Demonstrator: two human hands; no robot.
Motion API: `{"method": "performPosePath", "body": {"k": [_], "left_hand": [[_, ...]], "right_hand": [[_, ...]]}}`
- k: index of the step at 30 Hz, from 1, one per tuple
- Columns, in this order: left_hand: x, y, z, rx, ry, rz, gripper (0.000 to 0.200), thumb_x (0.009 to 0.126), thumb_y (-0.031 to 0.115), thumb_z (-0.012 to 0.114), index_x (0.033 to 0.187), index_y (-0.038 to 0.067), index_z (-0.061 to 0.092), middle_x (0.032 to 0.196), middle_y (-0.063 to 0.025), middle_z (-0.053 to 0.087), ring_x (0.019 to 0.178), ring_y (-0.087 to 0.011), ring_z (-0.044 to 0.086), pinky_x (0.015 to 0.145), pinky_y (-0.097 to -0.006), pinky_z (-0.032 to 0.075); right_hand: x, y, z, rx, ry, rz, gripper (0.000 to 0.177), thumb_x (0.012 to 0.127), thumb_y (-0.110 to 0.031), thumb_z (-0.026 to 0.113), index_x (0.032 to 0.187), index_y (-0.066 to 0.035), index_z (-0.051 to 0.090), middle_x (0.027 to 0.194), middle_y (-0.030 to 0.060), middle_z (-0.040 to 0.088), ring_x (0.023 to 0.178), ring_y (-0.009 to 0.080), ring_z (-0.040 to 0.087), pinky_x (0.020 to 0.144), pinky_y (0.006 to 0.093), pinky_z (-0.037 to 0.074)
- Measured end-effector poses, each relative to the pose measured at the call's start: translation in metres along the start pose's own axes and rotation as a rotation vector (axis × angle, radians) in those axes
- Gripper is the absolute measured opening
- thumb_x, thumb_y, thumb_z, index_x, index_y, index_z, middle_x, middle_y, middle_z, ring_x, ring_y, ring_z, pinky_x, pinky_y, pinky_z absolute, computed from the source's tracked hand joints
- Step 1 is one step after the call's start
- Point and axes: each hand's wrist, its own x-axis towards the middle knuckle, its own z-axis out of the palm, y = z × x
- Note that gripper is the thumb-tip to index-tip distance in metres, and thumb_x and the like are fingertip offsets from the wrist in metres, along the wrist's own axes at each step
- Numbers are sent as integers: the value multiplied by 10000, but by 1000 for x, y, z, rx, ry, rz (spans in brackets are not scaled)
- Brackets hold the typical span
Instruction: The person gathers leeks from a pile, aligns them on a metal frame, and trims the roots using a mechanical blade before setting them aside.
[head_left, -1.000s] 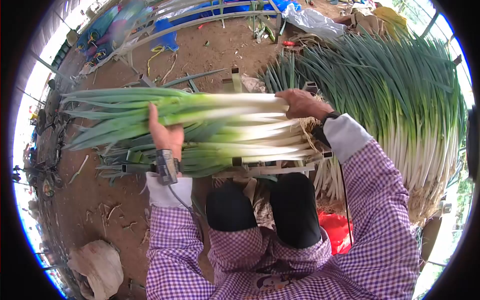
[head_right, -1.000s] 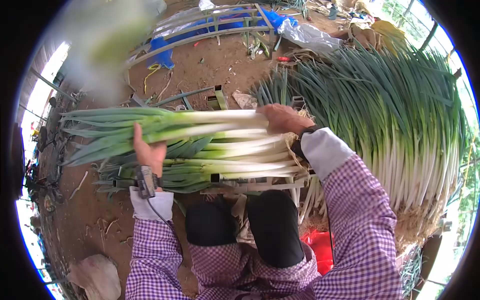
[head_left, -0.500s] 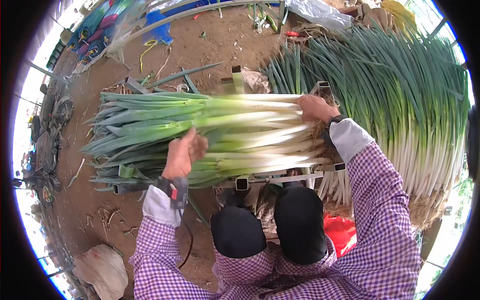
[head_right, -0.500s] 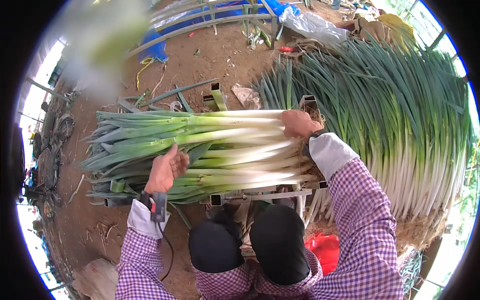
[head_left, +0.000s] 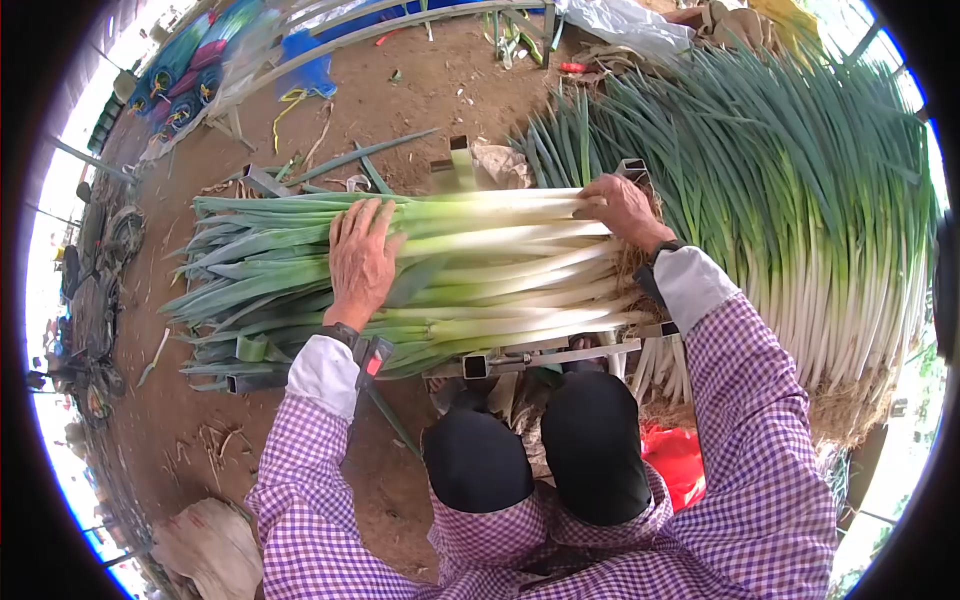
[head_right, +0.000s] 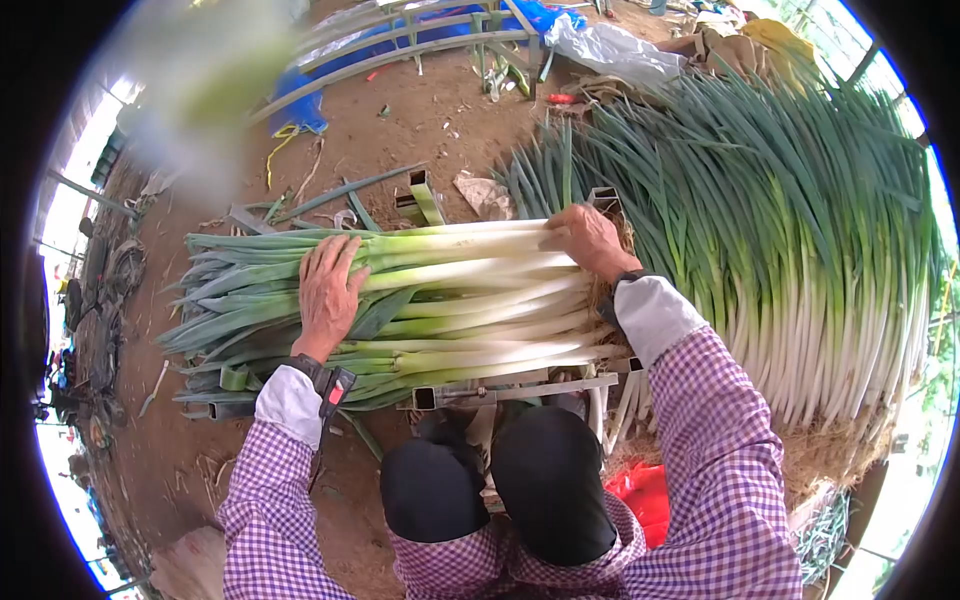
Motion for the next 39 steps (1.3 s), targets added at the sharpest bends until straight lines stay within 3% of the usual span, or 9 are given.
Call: {"method": "performPosePath", "body": {"k": [4,7,12,15,19,29,33,37,39], "left_hand": [[2,5,4,23,-49,-60,412,911,268,701,1277,85,662,1289,-109,610,1271,-326,511,1073,-480,393],[1,4,3,-41,-67,-99,332,870,236,732,1166,89,706,1219,-93,635,1222,-318,541,1034,-464,424],[25,-13,23,-128,-21,-110,233,773,164,790,978,68,738,1047,-90,666,1072,-330,603,939,-453,479],[34,-10,15,-144,-134,-159,226,765,168,799,960,67,747,1030,-105,668,1059,-340,611,919,-453,491],[23,-7,21,-110,-113,-186,249,749,173,806,979,89,764,1033,-60,660,1065,-292,603,941,-415,479],[0,2,35,13,101,-100,323,872,185,733,1183,101,749,1180,-40,654,1145,-284,589,1011,-417,457],[-4,2,25,-2,77,-65,378,901,152,705,1271,76,689,1279,-100,617,1255,-319,544,1075,-439,426],[-13,3,14,-55,8,-2,483,922,230,694,1374,80,616,1400,-144,555,1360,-335,473,1159,-466,358],[-18,4,5,-7,-45,49,524,925,257,698,1409,87,591,1453,-157,530,1394,-345,447,1189,-486,327]], "right_hand": [[0,4,28,-101,164,-38,372,733,-385,866,1011,-142,819,1001,143,759,1022,327,686,920,437,527],[2,7,12,-95,-15,19,367,718,-379,873,1004,-156,819,932,136,762,945,339,712,870,454,542],[6,-5,21,-78,78,148,345,698,-356,886,937,-134,771,897,128,750,900,337,719,791,451,536],[-2,-9,28,-71,157,170,343,679,-320,894,927,-131,752,904,100,732,914,321,707,798,450,530],[-7,-5,33,-38,327,90,306,665,-300,893,865,-137,730,970,32,670,992,267,661,804,409,521],[-3,-6,44,-210,260,-10,266,721,-287,847,913,-132,746,1005,58,658,1104,282,604,926,440,477],[-23,-31,48,-187,488,-295,280,825,-189,806,1071,-86,721,1082,113,713,995,289,654,881,446,509],[-56,-54,53,-124,256,-275,253,844,-161,783,1077,-97,706,1107,106,684,1070,289,627,916,446,488],[-60,-50,57,-129,326,-202,278,806,-125,777,1070,-103,696,1104,106,664,1083,309,612,918,448,473]]}}
